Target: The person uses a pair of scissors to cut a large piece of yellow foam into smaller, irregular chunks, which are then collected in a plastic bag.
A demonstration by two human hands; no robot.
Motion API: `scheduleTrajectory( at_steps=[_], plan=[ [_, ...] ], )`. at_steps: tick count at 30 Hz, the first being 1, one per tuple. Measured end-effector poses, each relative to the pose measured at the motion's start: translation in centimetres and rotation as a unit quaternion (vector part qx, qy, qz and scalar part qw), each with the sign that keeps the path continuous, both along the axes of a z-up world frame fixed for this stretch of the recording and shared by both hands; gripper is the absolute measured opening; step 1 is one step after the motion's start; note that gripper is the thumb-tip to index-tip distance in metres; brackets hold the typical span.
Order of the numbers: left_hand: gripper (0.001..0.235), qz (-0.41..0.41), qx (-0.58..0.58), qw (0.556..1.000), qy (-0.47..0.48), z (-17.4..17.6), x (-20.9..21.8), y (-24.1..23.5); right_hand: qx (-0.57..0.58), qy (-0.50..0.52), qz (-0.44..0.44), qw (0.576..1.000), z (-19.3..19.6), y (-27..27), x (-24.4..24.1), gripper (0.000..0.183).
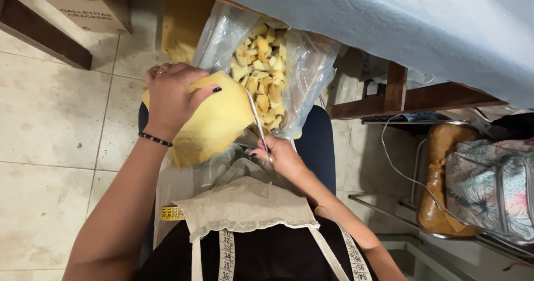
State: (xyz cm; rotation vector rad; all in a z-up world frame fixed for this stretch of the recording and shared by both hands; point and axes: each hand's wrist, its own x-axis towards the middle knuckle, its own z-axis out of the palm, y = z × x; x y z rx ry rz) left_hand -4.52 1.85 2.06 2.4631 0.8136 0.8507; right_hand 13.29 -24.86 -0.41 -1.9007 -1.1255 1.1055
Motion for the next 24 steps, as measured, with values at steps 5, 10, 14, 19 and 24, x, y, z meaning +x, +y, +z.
scheduleTrajectory(
  at_steps=[5, 10, 14, 19, 24],
  plan=[
    [0.038, -0.052, -0.067, 0.996, -0.03, 1.0, -0.6, 0.3, 0.008, 0.012, 0.146, 0.989, 1.9, -0.2, 3.2, 0.035],
    [0.035, -0.113, -0.13, 0.982, -0.072, 1.8, -0.6, 0.2, 0.092, -0.009, 0.273, 0.957, 4.2, 1.1, 3.4, 0.049],
    [0.034, -0.139, -0.175, 0.971, -0.088, 2.8, -0.4, 0.4, 0.098, -0.058, 0.218, 0.969, 2.7, 1.2, 2.3, 0.054],
    [0.033, -0.146, -0.176, 0.971, -0.077, 2.5, -0.1, 0.9, 0.089, -0.038, 0.118, 0.988, 1.5, 0.4, -0.7, 0.04],
    [0.028, -0.145, -0.175, 0.968, -0.104, 2.4, 0.5, 0.6, 0.083, -0.042, 0.091, 0.992, 1.4, 0.2, -1.8, 0.036]
  ],
)
